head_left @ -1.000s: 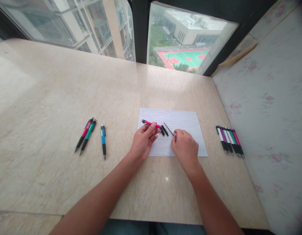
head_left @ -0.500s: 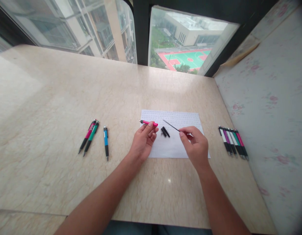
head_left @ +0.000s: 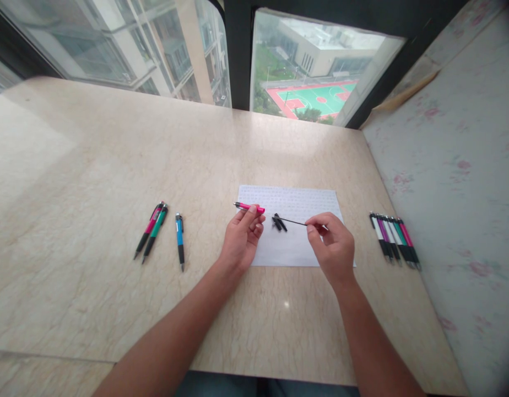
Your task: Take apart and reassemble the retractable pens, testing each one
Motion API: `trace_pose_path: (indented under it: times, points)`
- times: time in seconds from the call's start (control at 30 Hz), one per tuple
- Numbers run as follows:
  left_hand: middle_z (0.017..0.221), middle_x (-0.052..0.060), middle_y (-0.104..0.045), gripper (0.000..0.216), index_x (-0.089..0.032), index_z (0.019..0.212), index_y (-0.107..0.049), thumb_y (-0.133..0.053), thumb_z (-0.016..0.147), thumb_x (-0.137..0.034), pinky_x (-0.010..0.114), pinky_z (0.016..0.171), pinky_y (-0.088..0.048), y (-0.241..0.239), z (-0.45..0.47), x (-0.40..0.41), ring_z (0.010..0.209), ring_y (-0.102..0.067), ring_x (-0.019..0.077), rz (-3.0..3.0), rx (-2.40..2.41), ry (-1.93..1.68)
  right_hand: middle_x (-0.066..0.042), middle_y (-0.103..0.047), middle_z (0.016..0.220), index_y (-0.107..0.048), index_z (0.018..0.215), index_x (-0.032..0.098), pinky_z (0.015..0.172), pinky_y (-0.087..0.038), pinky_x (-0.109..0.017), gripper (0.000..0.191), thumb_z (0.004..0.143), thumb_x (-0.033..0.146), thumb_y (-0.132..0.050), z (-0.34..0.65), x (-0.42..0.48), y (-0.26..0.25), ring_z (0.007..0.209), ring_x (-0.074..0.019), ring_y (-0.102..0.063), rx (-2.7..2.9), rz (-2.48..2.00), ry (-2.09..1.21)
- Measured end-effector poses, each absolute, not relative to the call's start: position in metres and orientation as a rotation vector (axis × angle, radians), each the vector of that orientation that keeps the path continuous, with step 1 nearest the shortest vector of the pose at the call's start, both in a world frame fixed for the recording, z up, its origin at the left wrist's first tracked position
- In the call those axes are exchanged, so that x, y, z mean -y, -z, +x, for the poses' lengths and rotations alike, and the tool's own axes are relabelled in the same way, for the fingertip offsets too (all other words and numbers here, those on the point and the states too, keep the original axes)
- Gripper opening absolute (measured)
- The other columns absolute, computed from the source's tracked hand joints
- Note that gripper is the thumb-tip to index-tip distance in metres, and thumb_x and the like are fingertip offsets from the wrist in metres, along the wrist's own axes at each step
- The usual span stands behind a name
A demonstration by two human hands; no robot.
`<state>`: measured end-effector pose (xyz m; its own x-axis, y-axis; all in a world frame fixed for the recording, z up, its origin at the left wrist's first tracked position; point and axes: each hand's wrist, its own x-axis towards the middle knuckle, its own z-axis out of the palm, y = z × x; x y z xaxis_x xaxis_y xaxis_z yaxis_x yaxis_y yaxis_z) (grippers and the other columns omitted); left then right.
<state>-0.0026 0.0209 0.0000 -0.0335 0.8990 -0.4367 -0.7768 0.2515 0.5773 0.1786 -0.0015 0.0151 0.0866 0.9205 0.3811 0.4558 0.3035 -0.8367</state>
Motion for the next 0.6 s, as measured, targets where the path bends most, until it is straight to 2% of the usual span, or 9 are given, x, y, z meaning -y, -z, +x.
trace_pose_path:
  times: [0.33, 0.6]
  points:
    - [0.081, 0.002, -0.068, 0.029, -0.014, 0.092, -0.069, -0.083, 0.070, -0.026, 0.013, 0.059, -0.048, -0.0011, 0.0072, -0.0128, 0.071, -0.064, 0.0069, 0.271, -0.890, -1.256, -0.004, -0.064, 0.081, -0.066, 0.085, 0.021, 0.061, -0.049, -0.031, 0.007, 0.086, 0.019, -0.059, 0.1696, 0.0038, -0.0156, 0.073, -0.0160, -0.059, 1.646, -1.293, -0.537]
    - [0.085, 0.002, -0.068, 0.024, -0.013, 0.088, -0.068, -0.082, 0.071, -0.024, 0.012, 0.057, -0.047, -0.0010, -0.0002, -0.0180, 0.070, -0.063, 0.0055, 0.194, -0.889, -1.330, -0.003, -0.061, 0.080, -0.064, 0.081, 0.021, 0.060, -0.049, -0.028, 0.006, 0.084, 0.018, -0.059, 0.1764, 0.0031, -0.0213, 0.074, -0.0157, -0.058, 1.440, -1.304, -0.494]
